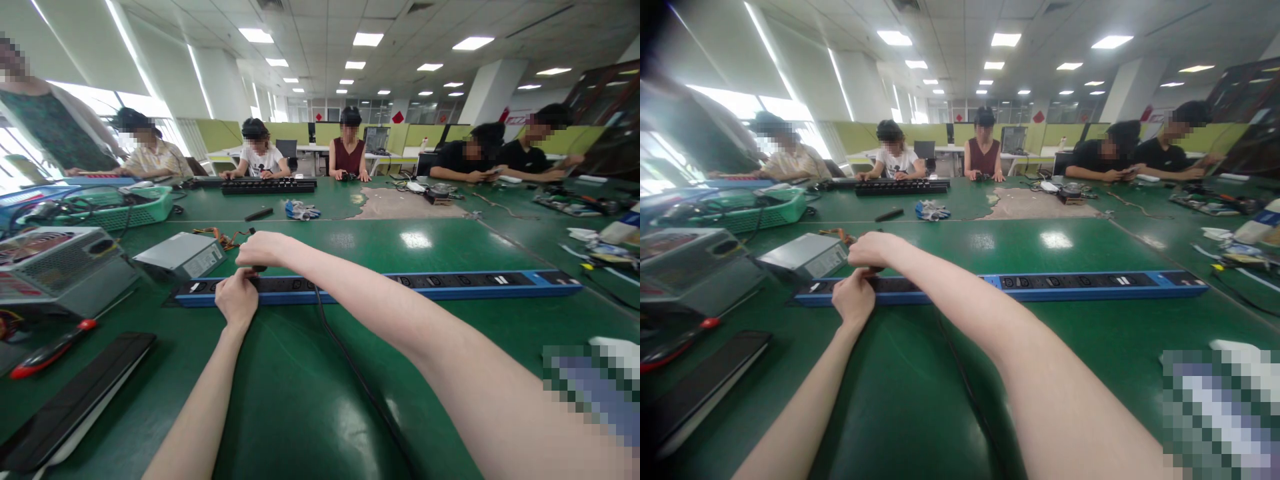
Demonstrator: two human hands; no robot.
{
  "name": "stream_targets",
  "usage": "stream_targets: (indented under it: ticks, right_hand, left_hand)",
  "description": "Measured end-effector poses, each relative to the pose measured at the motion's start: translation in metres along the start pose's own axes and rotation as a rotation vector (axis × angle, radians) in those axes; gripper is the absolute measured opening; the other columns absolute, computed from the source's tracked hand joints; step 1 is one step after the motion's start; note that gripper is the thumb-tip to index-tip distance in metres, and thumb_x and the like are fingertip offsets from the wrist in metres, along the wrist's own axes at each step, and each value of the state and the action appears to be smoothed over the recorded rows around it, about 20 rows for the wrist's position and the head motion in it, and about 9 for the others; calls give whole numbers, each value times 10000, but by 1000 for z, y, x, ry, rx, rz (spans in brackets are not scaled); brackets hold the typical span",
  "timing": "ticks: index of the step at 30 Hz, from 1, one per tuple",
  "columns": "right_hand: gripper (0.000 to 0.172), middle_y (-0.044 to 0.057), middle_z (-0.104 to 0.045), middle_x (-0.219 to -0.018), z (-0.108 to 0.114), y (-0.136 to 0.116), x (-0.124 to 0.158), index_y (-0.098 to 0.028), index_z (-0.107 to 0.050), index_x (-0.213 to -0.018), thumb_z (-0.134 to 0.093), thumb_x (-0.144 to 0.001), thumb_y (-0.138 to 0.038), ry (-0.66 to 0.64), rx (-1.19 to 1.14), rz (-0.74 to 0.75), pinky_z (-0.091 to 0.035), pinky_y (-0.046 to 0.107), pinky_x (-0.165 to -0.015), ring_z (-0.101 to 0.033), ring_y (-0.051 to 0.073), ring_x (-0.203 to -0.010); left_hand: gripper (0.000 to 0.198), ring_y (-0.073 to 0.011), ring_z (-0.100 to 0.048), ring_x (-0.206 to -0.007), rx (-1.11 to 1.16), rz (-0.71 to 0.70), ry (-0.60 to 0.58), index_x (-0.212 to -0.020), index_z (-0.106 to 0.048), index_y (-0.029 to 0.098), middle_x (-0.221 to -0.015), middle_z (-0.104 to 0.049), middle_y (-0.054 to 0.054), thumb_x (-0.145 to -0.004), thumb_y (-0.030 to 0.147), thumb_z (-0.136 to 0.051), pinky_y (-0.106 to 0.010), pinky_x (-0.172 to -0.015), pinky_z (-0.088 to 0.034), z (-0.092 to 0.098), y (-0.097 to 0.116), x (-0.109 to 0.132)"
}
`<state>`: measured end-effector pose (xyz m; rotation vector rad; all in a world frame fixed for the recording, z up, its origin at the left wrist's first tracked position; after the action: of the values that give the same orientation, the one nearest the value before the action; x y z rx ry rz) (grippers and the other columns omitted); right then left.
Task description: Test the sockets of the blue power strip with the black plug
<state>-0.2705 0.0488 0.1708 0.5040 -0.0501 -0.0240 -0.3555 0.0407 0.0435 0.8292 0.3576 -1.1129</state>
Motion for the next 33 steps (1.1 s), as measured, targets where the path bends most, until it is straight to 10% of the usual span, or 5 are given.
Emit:
stream_targets:
  ticks: [9, 33]
  right_hand:
    - [215, 122, -774, -1047, -28, -14, 46, -141, -712, -1088, -506, -1024, -142, -54, 12, -4, -537, 286, -718, -751, 192, -924]
    - [170, 108, -766, -1013, -42, -25, 51, -151, -667, -1034, -502, -1003, -129, 9, 62, 99, -502, 310, -660, -751, 209, -879]
  left_hand:
    - [342, -253, -667, -949, 54, 13, 0, -1066, -733, 261, -959, -783, -41, -931, 145, -441, -385, -998, -397, 7, 8, 1]
    - [339, -251, -680, -980, 75, 27, -22, -1053, -731, 270, -990, -796, -15, -921, 142, -446, -378, -991, -395, 9, 11, 1]
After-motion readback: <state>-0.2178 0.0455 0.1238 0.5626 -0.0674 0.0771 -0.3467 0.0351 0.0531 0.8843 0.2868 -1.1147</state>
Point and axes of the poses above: each hand's wrist, its own x-axis away from the middle knuckle, its own z-axis out of the back of the hand, y = z × x, the point moved 8 cm from there along -x, towards the middle knuckle
